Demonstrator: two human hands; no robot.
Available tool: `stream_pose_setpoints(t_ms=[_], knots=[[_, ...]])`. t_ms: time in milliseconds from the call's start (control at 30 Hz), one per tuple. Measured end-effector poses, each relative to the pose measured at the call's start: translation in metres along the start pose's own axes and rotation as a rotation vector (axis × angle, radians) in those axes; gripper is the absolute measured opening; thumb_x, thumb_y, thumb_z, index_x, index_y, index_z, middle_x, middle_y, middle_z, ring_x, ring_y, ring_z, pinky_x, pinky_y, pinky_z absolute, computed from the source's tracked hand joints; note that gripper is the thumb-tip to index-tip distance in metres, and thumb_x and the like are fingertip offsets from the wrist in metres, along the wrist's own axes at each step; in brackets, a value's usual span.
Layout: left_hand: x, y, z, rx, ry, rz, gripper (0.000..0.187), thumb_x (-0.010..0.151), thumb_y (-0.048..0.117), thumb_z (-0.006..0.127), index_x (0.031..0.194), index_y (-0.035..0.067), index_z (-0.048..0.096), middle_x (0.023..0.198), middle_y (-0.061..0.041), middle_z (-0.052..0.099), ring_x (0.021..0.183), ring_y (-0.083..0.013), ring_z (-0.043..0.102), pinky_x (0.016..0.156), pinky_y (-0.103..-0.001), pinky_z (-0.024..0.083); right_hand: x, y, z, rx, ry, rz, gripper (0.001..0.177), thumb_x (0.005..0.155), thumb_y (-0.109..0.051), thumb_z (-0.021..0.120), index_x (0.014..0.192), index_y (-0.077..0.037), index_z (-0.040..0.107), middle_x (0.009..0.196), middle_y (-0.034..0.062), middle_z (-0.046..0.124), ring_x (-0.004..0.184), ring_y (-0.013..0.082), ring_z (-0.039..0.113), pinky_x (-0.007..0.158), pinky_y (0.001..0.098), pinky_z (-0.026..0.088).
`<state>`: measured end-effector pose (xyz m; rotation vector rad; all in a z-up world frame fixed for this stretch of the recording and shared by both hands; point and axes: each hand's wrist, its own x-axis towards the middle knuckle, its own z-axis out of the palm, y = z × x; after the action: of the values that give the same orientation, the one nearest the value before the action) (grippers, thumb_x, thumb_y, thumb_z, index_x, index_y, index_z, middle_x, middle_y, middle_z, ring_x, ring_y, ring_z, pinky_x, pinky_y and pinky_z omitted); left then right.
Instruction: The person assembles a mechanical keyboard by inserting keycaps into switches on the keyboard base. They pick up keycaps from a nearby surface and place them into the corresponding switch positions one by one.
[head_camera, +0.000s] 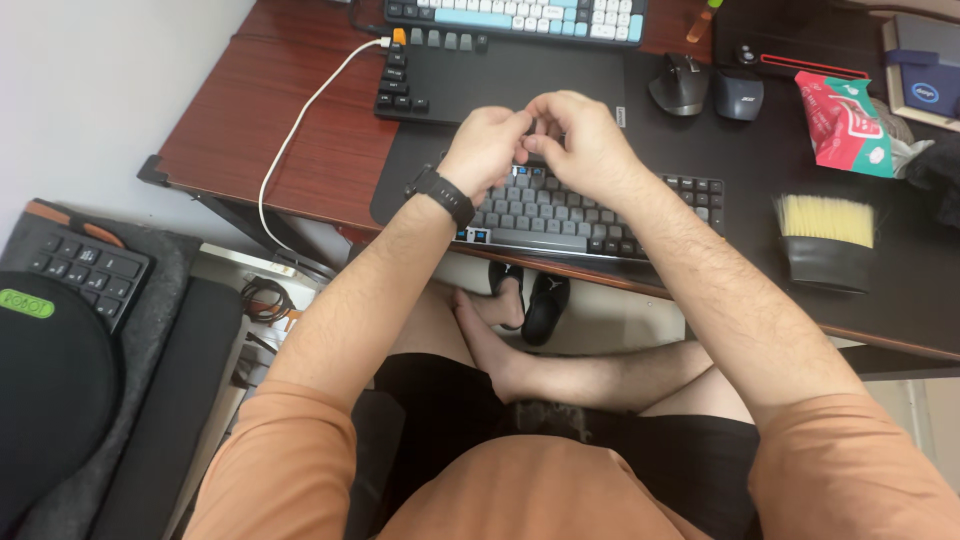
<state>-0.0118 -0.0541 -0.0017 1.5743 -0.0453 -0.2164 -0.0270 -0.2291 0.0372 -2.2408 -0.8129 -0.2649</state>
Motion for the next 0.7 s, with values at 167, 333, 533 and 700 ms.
stream_pose_setpoints(t_ms=[167,333,533,700], knots=[[0.015,0.003,-0.012,0.128,0.069,0.161,0.037,0.096,0.034,0.056,0.087,0.003,0.074,0.069,-0.002,0.066,0.057,-0.0098,0.055,0.051,-0.029,0.044,0.031,0.019,0.009,0.034,0.010,0.057,0.014,0.094,-0.008,0.074,0.106,-0.002,0.070,0.092,0.0065,0.071,0.079,0.0166,0.065,0.071,0.0331,0.054],[0.014,0.012,-0.049,0.155,0.198,0.351,0.043,0.101,0.041,0.058,0.085,0.003,0.070,0.070,-0.001,0.067,0.065,-0.0088,0.061,0.061,-0.027,0.049,0.093,0.092,0.033,-0.103,0.062,-0.130,0.016,0.090,-0.006,0.077,0.102,0.001,0.069,0.096,0.0144,0.066,0.082,0.0197,0.067,0.073,0.0334,0.054],[-0.030,0.012,-0.077,-0.092,0.188,0.285,0.030,0.099,0.032,0.067,0.085,0.006,0.067,0.074,0.003,0.063,0.067,-0.0055,0.052,0.060,-0.023,0.043,0.164,0.167,0.067,-0.071,0.035,0.143,0.012,0.090,-0.011,0.075,0.100,-0.005,0.071,0.085,0.0057,0.071,0.079,0.0186,0.068,0.075,0.0351,0.055],[-0.035,0.013,-0.090,-0.131,0.153,0.180,0.024,0.096,0.032,0.068,0.092,0.009,0.069,0.077,0.006,0.062,0.070,-0.0014,0.053,0.060,-0.020,0.042,0.171,0.170,0.080,-0.165,0.046,0.201,0.016,0.088,-0.014,0.078,0.101,-0.006,0.073,0.084,0.0064,0.068,0.078,0.0203,0.066,0.073,0.0359,0.053]])
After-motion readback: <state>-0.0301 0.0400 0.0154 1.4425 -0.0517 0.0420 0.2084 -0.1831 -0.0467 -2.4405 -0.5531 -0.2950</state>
